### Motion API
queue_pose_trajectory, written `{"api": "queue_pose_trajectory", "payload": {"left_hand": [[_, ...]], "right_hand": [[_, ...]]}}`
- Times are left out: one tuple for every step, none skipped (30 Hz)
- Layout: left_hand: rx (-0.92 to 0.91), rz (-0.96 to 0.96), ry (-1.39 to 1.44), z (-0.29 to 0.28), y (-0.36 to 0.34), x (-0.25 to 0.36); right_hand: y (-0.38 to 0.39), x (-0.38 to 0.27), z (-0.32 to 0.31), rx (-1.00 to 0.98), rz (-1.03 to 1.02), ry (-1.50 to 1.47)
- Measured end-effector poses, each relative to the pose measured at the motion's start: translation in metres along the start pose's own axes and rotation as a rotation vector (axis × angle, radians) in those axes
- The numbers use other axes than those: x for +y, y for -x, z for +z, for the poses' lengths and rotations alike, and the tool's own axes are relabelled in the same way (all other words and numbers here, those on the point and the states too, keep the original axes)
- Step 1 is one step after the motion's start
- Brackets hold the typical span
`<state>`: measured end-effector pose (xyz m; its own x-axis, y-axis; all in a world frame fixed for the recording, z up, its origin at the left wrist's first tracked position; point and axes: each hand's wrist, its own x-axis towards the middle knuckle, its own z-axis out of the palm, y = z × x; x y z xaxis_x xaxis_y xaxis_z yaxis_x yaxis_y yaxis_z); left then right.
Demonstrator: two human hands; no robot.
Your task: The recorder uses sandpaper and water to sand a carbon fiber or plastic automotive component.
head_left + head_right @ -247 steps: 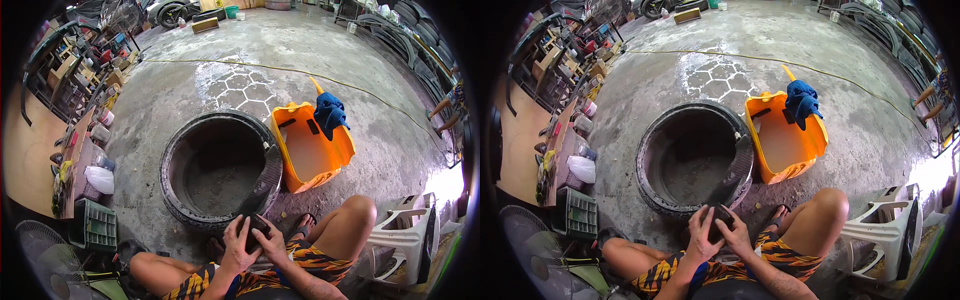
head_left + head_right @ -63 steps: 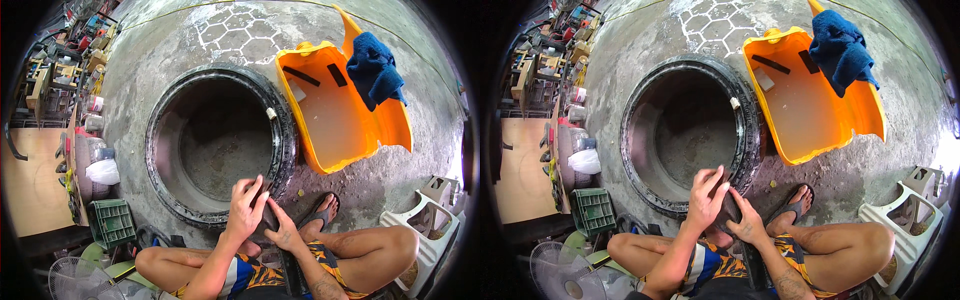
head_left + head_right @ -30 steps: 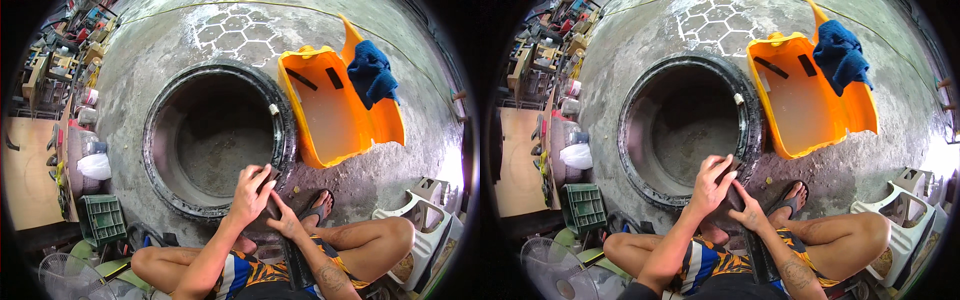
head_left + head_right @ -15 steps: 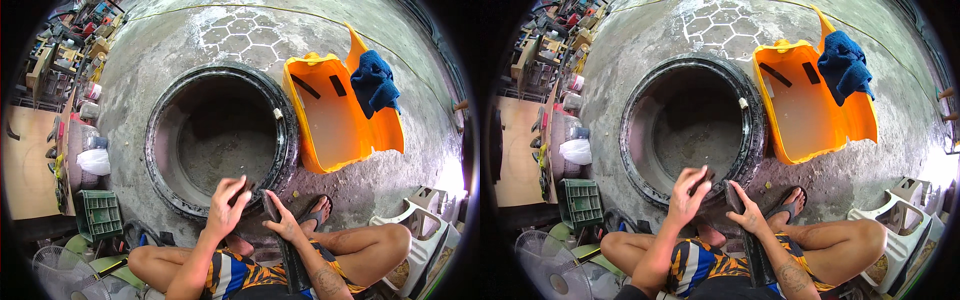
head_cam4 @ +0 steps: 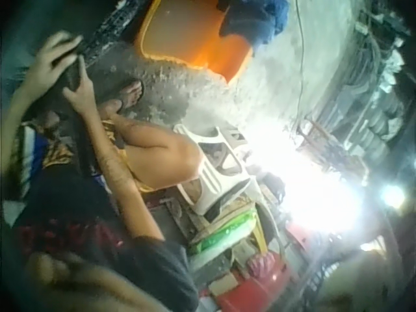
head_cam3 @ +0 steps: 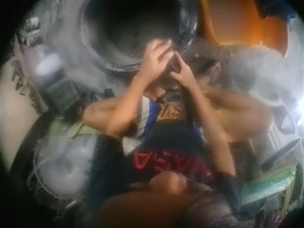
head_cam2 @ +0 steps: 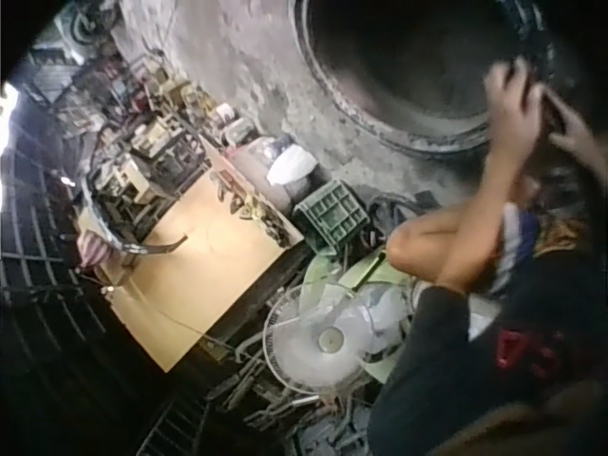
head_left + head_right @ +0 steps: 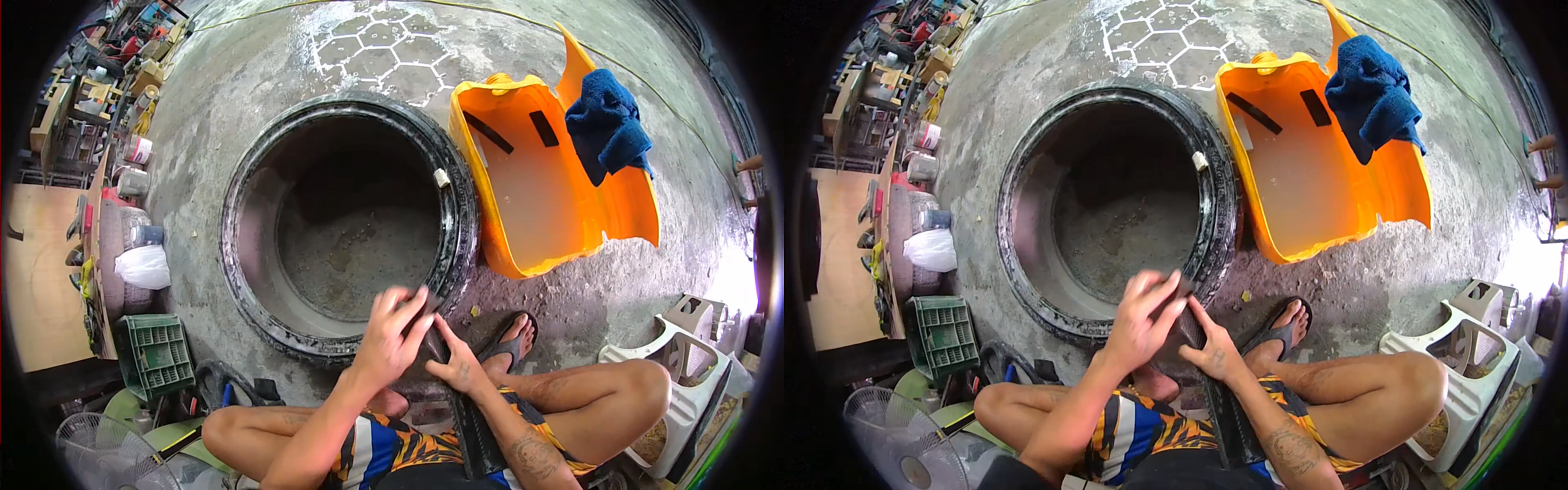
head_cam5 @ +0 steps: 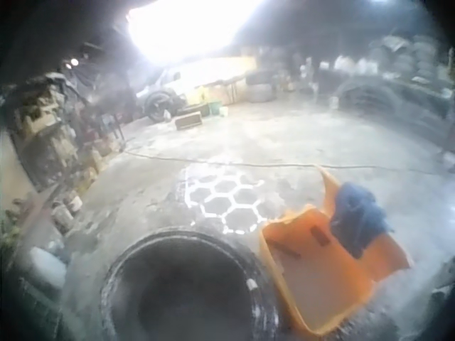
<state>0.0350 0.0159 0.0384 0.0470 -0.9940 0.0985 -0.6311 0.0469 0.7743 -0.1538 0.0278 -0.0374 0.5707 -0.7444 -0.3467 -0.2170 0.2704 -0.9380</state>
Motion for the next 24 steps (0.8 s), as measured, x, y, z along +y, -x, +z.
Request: {"api": "queue_pose_trajectory", "payload": {"left_hand": [[0.010, -0.008, 0.040, 0.008, -0.016, -0.006], [-0.005, -0.034, 0.053, 0.015, -0.026, -0.011], [0.026, -0.021, 0.051, 0.014, -0.020, -0.012], [0.059, -0.008, 0.054, 0.012, -0.010, -0.010], [-0.002, -0.049, 0.041, 0.002, 0.006, -0.005], [-0.033, -0.057, 0.026, -0.009, 0.024, -0.006], [-0.046, -0.053, 0.027, -0.013, 0.027, -0.005], [-0.059, -0.049, 0.029, -0.014, 0.027, -0.005], [-0.028, -0.008, 0.024, -0.006, 0.014, -0.003], [0.006, 0.022, 0.006, 0.002, -0.006, -0.007], [0.013, 0.017, 0.054, 0.006, -0.022, -0.014], [0.034, -0.041, 0.079, 0.010, -0.035, -0.023], [0.052, -0.154, 0.195, 0.007, -0.035, -0.028], [0.073, -0.266, 0.309, 0.002, -0.034, -0.033], [0.103, -0.256, 0.263, 0.000, -0.028, -0.033], [0.105, -0.254, 0.263, -0.010, -0.016, -0.031], [0.112, -0.221, 0.228, -0.020, -0.001, -0.028], [0.123, -0.191, 0.187, -0.031, 0.013, -0.021], [0.096, -0.189, 0.130, -0.038, 0.023, -0.011], [0.067, -0.185, 0.074, -0.042, 0.030, -0.004], [0.045, -0.197, 0.119, -0.041, 0.034, 0.002], [0.022, -0.146, 0.086, -0.035, 0.034, 0.000], [0.034, -0.092, 0.066, -0.020, 0.026, -0.004], [0.042, -0.041, 0.048, -0.003, 0.015, -0.007]], "right_hand": [[-0.001, -0.002, 0.002, -0.006, -0.001, 0.001], [-0.001, -0.001, 0.002, 0.006, 0.004, 0.004], [-0.001, -0.002, 0.003, -0.020, 0.009, -0.029], [0.000, -0.002, -0.001, -0.045, 0.016, -0.058], [0.001, 0.000, -0.003, -0.056, 0.057, -0.090], [-0.001, -0.002, -0.003, -0.055, 0.053, -0.085], [-0.003, -0.003, -0.001, -0.043, -0.010, -0.091], [-0.005, -0.002, -0.001, -0.033, -0.073, -0.096], [0.001, 0.015, 0.001, 0.013, -0.047, -0.035], [-0.001, 0.005, 0.003, 0.001, -0.005, -0.036], [-0.003, -0.008, 0.004, -0.034, 0.006, -0.058], [-0.005, -0.015, 0.002, -0.066, 0.023, -0.082], [-0.006, -0.016, 0.003, -0.079, 0.017, -0.081], [-0.006, -0.017, 0.004, -0.077, -0.012, -0.072], [-0.005, -0.014, -0.002, -0.057, -0.032, -0.056], [-0.005, -0.013, -0.002, -0.057, -0.034, -0.055], [-0.004, -0.012, -0.003, -0.063, -0.020, -0.077], [-0.005, -0.014, -0.001, -0.076, -0.008, -0.102], [-0.005, -0.019, -0.002, -0.093, 0.028, -0.136], [-0.005, -0.018, -0.002, -0.095, 0.029, -0.136], [-0.003, -0.018, -0.001, -0.083, 0.006, -0.132], [-0.004, -0.017, 0.000, -0.071, -0.017, -0.126], [-0.004, -0.017, 0.003, -0.054, -0.038, -0.122], [-0.007, -0.015, 0.002, -0.058, -0.040, -0.124]]}}
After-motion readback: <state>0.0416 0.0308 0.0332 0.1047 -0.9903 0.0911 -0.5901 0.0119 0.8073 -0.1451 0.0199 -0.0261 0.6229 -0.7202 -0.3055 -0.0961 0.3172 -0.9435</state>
